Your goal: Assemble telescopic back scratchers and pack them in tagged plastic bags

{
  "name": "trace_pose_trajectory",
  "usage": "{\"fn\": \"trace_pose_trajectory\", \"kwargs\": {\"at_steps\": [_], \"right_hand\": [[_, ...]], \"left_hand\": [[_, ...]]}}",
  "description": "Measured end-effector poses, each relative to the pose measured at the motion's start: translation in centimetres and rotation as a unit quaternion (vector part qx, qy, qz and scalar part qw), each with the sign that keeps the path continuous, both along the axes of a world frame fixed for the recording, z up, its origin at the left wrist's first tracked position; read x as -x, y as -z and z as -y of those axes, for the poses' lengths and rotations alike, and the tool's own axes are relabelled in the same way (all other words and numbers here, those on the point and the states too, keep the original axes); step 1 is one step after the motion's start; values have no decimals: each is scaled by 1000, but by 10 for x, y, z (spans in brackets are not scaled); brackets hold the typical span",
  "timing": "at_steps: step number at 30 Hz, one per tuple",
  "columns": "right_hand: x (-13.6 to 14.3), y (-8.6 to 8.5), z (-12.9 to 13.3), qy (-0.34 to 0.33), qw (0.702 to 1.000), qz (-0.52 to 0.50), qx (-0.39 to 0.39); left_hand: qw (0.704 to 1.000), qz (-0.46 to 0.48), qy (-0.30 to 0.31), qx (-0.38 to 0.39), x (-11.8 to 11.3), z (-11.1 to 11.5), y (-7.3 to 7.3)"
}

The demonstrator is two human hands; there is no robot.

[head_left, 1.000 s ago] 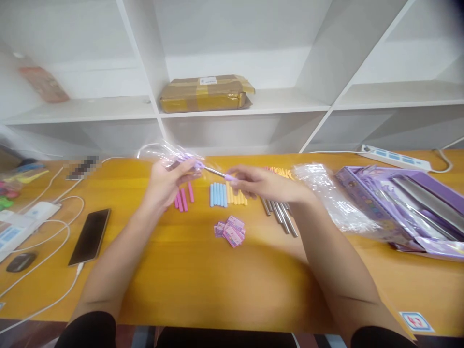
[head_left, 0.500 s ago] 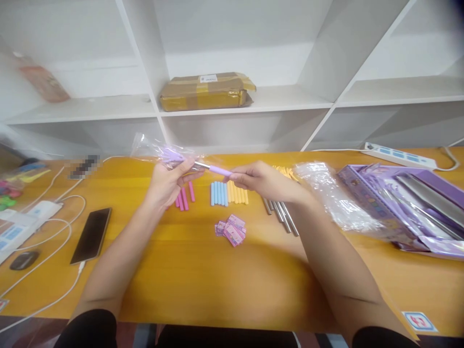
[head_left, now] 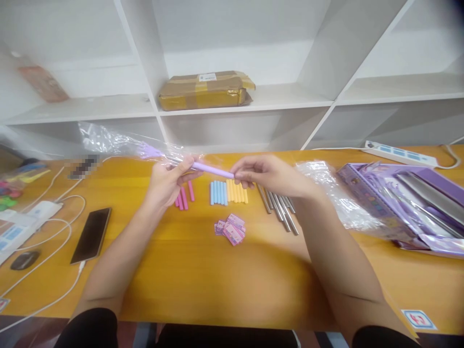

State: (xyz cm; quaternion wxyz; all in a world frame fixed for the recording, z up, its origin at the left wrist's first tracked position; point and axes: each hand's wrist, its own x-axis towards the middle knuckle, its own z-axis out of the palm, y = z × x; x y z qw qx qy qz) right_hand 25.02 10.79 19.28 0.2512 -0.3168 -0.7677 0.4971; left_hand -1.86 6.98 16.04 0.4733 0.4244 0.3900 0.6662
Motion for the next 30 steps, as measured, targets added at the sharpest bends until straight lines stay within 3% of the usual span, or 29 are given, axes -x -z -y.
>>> {"fn": "trace_pose_trajectory", "kwargs": {"at_steps": [13,18,21,23,27,30], "right_hand": [[11,16,-6,18,987,-157,20],[11,19,-7,-36,983,-181,23],[12,22,-8,-32,979,-199,21],[15,25,-9,-10,977,-211,0],[25,31,-8,92,955,-256,-117],[33,36,-7,105,951,-242,-162]], "left_hand": [[999,9,32,6,1,0,-3],[1000,9,22,6,-1,0,-2],[1000,14,23,4,1,-1,-2],[1000,20,18,11,2,-2,-2],[999,42,11,27,-5,0,-2],[998,36,33,39,-16,6,2]]}}
